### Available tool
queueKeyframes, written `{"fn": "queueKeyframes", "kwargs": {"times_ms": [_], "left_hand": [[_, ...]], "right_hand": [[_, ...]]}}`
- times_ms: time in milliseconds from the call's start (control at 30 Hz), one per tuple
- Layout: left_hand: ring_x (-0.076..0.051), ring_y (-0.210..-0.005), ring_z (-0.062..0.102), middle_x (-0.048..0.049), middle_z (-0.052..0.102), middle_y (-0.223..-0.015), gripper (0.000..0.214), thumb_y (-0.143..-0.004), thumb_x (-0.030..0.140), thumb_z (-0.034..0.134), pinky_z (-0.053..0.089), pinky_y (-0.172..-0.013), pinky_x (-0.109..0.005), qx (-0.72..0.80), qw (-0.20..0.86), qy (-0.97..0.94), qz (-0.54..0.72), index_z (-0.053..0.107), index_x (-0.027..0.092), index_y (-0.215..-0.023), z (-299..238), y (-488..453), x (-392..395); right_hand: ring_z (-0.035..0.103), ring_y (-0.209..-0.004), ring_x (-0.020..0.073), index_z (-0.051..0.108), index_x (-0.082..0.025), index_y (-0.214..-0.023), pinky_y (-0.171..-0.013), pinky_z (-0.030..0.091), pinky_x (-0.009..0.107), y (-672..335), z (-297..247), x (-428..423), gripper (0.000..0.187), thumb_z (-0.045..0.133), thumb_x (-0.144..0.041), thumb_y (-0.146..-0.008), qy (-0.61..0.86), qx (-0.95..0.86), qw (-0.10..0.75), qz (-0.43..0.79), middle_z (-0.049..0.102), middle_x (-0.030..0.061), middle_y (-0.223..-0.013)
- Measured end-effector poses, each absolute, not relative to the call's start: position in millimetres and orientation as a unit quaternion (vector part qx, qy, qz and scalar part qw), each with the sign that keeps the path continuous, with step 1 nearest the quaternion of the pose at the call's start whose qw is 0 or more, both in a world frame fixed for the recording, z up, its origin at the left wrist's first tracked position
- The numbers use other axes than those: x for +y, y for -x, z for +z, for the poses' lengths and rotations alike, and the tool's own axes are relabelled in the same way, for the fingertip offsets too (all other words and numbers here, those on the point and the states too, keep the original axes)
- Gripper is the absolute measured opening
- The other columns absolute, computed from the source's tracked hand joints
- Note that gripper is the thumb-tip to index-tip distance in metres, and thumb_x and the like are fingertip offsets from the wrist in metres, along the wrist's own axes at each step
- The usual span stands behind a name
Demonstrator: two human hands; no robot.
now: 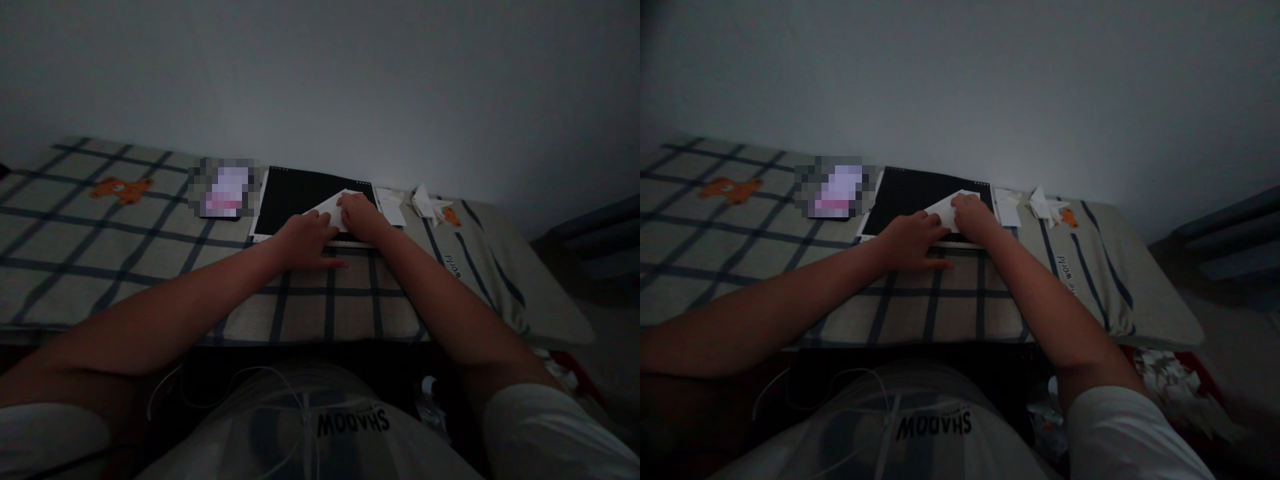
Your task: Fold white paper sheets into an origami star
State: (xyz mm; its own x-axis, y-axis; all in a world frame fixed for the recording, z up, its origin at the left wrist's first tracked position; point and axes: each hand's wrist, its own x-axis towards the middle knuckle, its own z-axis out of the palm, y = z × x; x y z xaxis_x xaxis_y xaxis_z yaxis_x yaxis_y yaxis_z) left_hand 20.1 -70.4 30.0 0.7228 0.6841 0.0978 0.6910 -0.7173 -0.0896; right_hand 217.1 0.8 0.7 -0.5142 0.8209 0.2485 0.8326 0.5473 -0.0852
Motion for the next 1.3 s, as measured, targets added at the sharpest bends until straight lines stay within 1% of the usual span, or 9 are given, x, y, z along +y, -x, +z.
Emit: {"fn": "queueKeyframes", "kwargs": {"times_ms": [133, 333, 567, 767, 933, 1033, 1100, 1200, 1300], "left_hand": [[-0.034, -0.11, 0.055, -0.0174, 0.056, -0.129, 0.083, -0.084, 0.082, 0.031, 0.043, -0.08, -0.039, -0.371, 0.062, 0.926, -0.029, 0.06, 0.019, -0.13, 29.4, -20.0, -70.1], [-0.034, -0.11, 0.055, -0.0167, 0.056, -0.129, 0.084, -0.082, 0.083, 0.031, 0.043, -0.079, -0.039, -0.372, 0.062, 0.926, -0.029, 0.057, 0.021, -0.132, 29.3, -20.2, -69.6], [-0.034, -0.109, 0.055, -0.0174, 0.057, -0.126, 0.086, -0.082, 0.085, 0.03, 0.042, -0.076, -0.038, -0.373, 0.065, 0.925, -0.028, 0.059, 0.019, -0.13, 28.8, -20.6, -69.4], [-0.034, -0.108, 0.055, -0.0174, 0.056, -0.127, 0.085, -0.083, 0.083, 0.029, 0.042, -0.078, -0.039, -0.374, 0.061, 0.925, -0.026, 0.059, 0.019, -0.131, 30.4, -21.0, -69.9], [-0.034, -0.107, 0.056, -0.0173, 0.056, -0.126, 0.086, -0.083, 0.084, 0.028, 0.043, -0.079, -0.04, -0.372, 0.058, 0.926, -0.033, 0.061, 0.019, -0.127, 29.9, -20.2, -69.2], [-0.033, -0.109, 0.056, -0.0168, 0.057, -0.127, 0.085, -0.083, 0.084, 0.027, 0.043, -0.08, -0.039, -0.368, 0.061, 0.927, -0.041, 0.061, 0.019, -0.127, 27.5, -19.2, -68.3], [-0.033, -0.109, 0.055, -0.0173, 0.056, -0.129, 0.085, -0.083, 0.084, 0.027, 0.043, -0.081, -0.039, -0.367, 0.065, 0.927, -0.044, 0.062, 0.018, -0.125, 26.0, -18.9, -68.0], [-0.033, -0.11, 0.055, -0.0181, 0.056, -0.13, 0.083, -0.084, 0.083, 0.029, 0.043, -0.08, -0.039, -0.366, 0.069, 0.927, -0.049, 0.063, 0.018, -0.123, 25.2, -18.9, -68.2], [-0.034, -0.112, 0.054, -0.0177, 0.056, -0.129, 0.081, -0.084, 0.081, 0.031, 0.043, -0.08, -0.039, -0.364, 0.067, 0.928, -0.051, 0.063, 0.018, -0.123, 26.0, -18.9, -68.8]], "right_hand": [[0.049, -0.11, 0.0319, 0.056, -0.013, -0.115, -0.096, 0.04, 0.046, -217.0, 0.2, 4.5, 0.032, 0.04, -0.013, -0.087, 0.48, -0.869, 0.119, -0.026, 0.061, 0.0173, -0.118], [0.049, -0.108, 0.0359, 0.056, -0.015, -0.111, -0.088, 0.041, 0.048, -215.3, 0.1, 11.6, 0.03, 0.047, -0.015, -0.082, 0.507, -0.854, 0.116, -0.027, 0.062, 0.0174, -0.114], [0.048, -0.109, 0.0377, 0.055, -0.016, -0.11, -0.087, 0.041, 0.049, -213.6, 3.2, 12.3, 0.028, 0.049, -0.018, -0.083, 0.523, -0.845, 0.108, -0.02, 0.063, 0.0186, -0.113], [0.05, -0.109, 0.0341, 0.056, -0.014, -0.112, -0.091, 0.042, 0.047, -217.2, 8.4, 7.5, 0.029, 0.047, -0.016, -0.084, 0.492, -0.862, 0.114, -0.03, 0.064, 0.017, -0.114], [0.052, -0.114, 0.0297, 0.057, -0.013, -0.121, -0.096, 0.043, 0.042, -221.8, 11.1, 0.4, 0.035, 0.044, -0.014, -0.089, 0.448, -0.888, 0.092, -0.052, 0.059, 0.0154, -0.131], [0.052, -0.117, 0.0291, 0.058, -0.015, -0.124, -0.097, 0.043, 0.043, -220.8, 12.4, -4.1, 0.037, 0.042, -0.014, -0.091, 0.44, -0.893, 0.071, -0.067, 0.056, 0.0147, -0.137], [0.053, -0.116, 0.0304, 0.058, -0.014, -0.124, -0.095, 0.044, 0.045, -218.4, 14.0, -7.2, 0.037, 0.042, -0.013, -0.091, 0.453, -0.886, 0.063, -0.074, 0.059, 0.016, -0.134], [0.054, -0.116, 0.0317, 0.06, -0.014, -0.123, -0.093, 0.044, 0.046, -215.6, 15.2, -9.2, 0.037, 0.041, -0.011, -0.091, 0.474, -0.875, 0.065, -0.069, 0.064, 0.0174, -0.123], [0.054, -0.119, 0.0285, 0.061, -0.013, -0.12, -0.099, 0.043, 0.044, -216.9, 12.1, -5.6, 0.036, 0.041, -0.011, -0.09, 0.457, -0.885, 0.08, -0.046, 0.062, 0.016, -0.126]]}}
